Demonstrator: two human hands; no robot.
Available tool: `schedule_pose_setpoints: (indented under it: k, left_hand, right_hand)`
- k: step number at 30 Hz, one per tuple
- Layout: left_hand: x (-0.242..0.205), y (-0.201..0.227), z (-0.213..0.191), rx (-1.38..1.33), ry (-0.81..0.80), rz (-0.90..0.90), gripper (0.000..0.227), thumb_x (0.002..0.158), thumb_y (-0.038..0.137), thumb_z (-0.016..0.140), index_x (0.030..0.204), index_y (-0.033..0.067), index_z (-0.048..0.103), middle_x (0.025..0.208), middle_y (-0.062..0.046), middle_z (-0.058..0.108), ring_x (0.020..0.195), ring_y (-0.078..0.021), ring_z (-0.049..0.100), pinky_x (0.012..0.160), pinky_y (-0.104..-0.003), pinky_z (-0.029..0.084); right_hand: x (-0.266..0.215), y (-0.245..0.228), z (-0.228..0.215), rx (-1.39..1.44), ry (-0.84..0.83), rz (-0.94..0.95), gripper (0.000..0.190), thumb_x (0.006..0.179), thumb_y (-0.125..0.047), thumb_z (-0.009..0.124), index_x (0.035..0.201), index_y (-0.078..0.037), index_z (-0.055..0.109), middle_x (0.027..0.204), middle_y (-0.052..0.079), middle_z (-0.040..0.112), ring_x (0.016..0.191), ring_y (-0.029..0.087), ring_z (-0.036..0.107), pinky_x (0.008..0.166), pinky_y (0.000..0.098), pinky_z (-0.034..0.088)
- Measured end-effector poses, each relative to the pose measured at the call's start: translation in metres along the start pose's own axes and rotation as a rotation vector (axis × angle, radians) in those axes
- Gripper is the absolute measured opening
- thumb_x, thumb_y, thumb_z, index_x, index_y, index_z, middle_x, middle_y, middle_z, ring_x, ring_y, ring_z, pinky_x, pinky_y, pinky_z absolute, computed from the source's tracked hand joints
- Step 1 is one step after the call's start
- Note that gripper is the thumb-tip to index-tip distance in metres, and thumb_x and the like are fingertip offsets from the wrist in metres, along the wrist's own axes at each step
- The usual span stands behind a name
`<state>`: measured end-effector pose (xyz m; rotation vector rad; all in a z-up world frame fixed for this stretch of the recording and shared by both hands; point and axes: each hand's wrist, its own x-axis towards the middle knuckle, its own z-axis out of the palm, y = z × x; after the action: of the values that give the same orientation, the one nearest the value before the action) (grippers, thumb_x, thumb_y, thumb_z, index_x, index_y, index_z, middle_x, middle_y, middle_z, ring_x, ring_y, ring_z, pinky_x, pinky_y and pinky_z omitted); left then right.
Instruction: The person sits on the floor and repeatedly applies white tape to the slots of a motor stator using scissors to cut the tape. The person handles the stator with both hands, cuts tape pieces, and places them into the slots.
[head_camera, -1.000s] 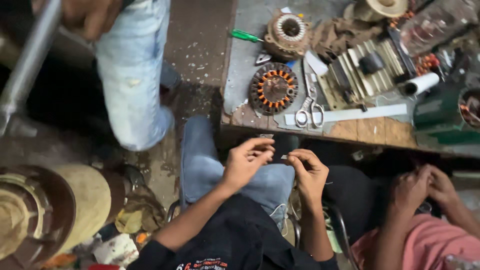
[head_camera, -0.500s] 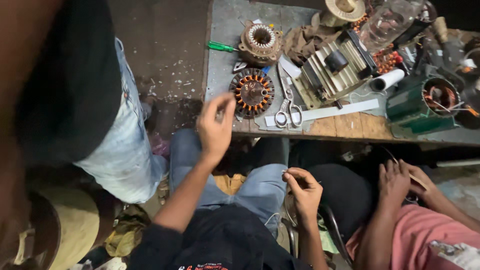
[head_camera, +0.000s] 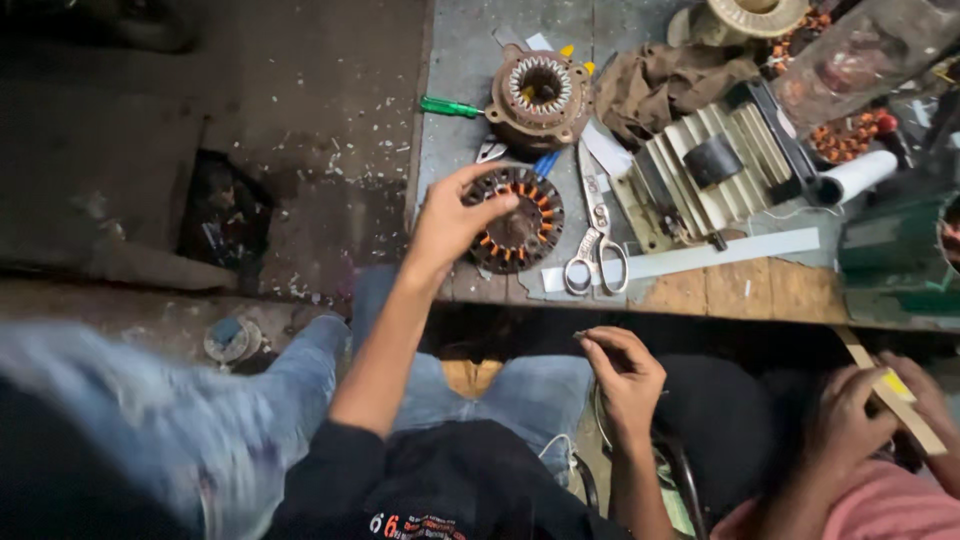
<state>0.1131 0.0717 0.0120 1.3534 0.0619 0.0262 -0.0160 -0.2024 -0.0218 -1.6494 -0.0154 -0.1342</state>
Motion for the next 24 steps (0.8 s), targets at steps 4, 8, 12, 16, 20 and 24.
schedule_pose_setpoints:
  k: [4,8,12,16,20,24]
  left_hand:
    - [-0.033,0.014,0.009,0.127,-0.003,0.116,0.049,0.086,0.002,0.083,0.133,0.0008,0.066,0.114,-0.007,0.074,0.100,-0.0090,0.067,0.091,-0.026,0.056]
    - [-0.058,0.020,0.009,0.055,-0.054,0.091,0.060,0.084,0.005,0.083,0.139,0.0066,0.060,0.116,-0.004,0.074,0.104,-0.0078,0.068,0.095,-0.025,0.056]
    - [-0.063,0.028,0.008,0.333,-0.060,0.241,0.047,0.080,0.007,0.089,0.124,0.0044,0.072,0.117,-0.009,0.075,0.108,-0.0188,0.071,0.097,-0.032,0.056]
    - [-0.068,0.031,0.008,0.363,-0.108,0.360,0.047,0.077,0.010,0.091,0.120,0.0052,0.073,0.116,-0.009,0.075,0.113,-0.0239,0.069,0.101,-0.035,0.055]
    - [-0.070,0.026,0.007,0.372,-0.102,0.363,0.049,0.076,0.012,0.093,0.120,0.0055,0.074,0.116,-0.008,0.076,0.111,-0.0239,0.068,0.100,-0.035,0.055]
    - [-0.070,0.022,0.004,0.341,-0.114,0.377,0.048,0.078,0.012,0.092,0.121,0.0055,0.073,0.117,-0.008,0.075,0.114,-0.0246,0.069,0.103,-0.036,0.055]
  right_hand:
    - [0.020,-0.019,-0.003,-0.192,0.012,-0.178,0.017,0.087,0.010,0.075,0.103,0.005,0.073,0.106,0.013,0.073,0.097,0.018,0.070,0.089,0.0269,0.056]
    - [0.032,-0.037,0.009,-0.293,0.079,-0.324,0.025,0.086,0.010,0.079,0.110,0.008,0.071,0.103,0.017,0.073,0.091,0.020,0.071,0.086,0.0288,0.057]
    - [0.048,-0.057,0.034,-0.365,0.033,-0.722,0.021,0.084,0.015,0.080,0.099,0.005,0.069,0.098,0.015,0.073,0.089,0.026,0.075,0.084,0.0357,0.062]
    - [0.058,-0.075,0.051,-0.412,-0.074,-0.892,0.024,0.077,0.013,0.083,0.095,0.001,0.072,0.099,0.017,0.071,0.090,0.032,0.073,0.083,0.0391,0.062]
    - [0.061,-0.078,0.060,-0.474,-0.103,-0.933,0.023,0.075,0.006,0.084,0.095,-0.003,0.075,0.099,0.018,0.069,0.092,0.035,0.072,0.083,0.0409,0.062]
    - [0.064,-0.073,0.067,-0.492,-0.092,-0.941,0.023,0.073,0.003,0.087,0.092,-0.004,0.077,0.098,0.016,0.069,0.090,0.033,0.073,0.082,0.0399,0.061]
